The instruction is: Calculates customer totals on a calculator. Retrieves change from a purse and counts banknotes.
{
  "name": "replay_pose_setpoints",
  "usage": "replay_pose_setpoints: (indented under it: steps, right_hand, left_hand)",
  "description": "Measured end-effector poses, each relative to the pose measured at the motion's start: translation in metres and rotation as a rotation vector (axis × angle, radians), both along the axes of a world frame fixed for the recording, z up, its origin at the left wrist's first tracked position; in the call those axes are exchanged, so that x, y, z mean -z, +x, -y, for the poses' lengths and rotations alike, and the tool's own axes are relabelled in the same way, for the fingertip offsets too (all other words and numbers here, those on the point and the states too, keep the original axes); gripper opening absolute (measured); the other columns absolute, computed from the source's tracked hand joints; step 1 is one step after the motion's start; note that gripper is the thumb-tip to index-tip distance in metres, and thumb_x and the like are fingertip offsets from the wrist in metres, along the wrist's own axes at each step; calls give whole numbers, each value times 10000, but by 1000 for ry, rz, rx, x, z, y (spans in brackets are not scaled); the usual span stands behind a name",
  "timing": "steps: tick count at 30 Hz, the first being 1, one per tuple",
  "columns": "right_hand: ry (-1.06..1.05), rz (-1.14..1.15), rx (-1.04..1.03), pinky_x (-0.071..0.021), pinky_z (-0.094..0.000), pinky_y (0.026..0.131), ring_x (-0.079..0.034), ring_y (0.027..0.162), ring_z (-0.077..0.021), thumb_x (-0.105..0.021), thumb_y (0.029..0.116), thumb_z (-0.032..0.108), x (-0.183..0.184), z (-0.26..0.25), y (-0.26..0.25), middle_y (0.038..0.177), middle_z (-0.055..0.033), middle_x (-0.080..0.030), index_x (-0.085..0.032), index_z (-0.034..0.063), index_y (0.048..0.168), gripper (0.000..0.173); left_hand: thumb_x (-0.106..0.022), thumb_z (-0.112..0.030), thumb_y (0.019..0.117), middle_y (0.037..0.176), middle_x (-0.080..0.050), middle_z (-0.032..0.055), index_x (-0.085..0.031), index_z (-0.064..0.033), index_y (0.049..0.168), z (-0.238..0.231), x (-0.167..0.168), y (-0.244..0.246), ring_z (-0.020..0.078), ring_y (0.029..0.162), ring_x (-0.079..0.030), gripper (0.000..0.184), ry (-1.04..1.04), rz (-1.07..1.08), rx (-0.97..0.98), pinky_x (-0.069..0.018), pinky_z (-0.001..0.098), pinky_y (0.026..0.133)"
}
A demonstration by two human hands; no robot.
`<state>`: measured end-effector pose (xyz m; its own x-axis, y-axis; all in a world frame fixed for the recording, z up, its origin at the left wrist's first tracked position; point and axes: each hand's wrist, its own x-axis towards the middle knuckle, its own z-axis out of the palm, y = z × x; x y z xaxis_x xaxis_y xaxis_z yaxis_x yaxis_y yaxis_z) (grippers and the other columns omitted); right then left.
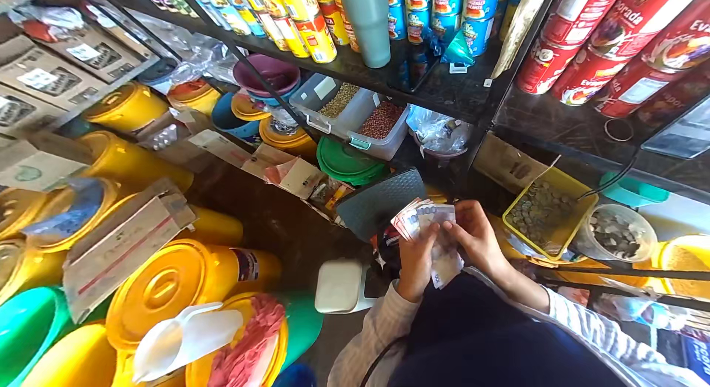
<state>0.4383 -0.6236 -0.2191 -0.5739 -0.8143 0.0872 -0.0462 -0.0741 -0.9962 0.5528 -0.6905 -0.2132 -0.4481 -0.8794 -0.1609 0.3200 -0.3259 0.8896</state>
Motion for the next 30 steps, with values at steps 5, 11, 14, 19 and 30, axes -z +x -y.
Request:
replay_pose_setpoints:
  steps: [5,11,14,19,30]
  right_hand:
    - [-93,-154,107,-558,-180,703,-642,748,6,-699,932,88,0,7,-9,840,21,-684,-665,-6,993,117]
    - [-133,203,7,-618,-262,747,-717,796,-73,-647,929,-22,-17,3,-19,891,1,-748,-675,2,1075,150]
    - [-61,126,-63,-611,-238,798,-715,859,-58,-677,916,-3,-21,1,-10,961,-12,-749,-673,-29,1146,231]
    - [0,89,-22,-589,-210,750,-679,803,-34,-705,919,58,-11,6,-9,915,-8,-709,-711,13,966,65]
    - [-136,263,103,-619,-291,784,-714,829,-93,-517,1006,-1,-6,8,-23,928,-9,-720,-593,12,1135,150]
  left_hand:
    - [-574,23,955,971,-740,68,-574,38,1156,-2,3,1,126,913,-731,201,28,5,-5,-620,326,857]
    - [-617,72,921,988,-747,68,-573,50,1178,5,8,3,137,921,-737,261,-8,-34,-109,-626,337,857]
    - [-599,128,872,1016,-745,46,-581,43,1182,3,11,3,109,963,-721,321,-38,-42,-72,-611,312,884]
    - [-627,148,818,949,-754,17,-593,29,1119,0,10,1,84,906,-730,326,-35,-9,-75,-620,290,848]
    - [-558,55,910,928,-720,14,-580,4,1089,5,10,0,79,900,-710,187,-16,22,-168,-611,285,840]
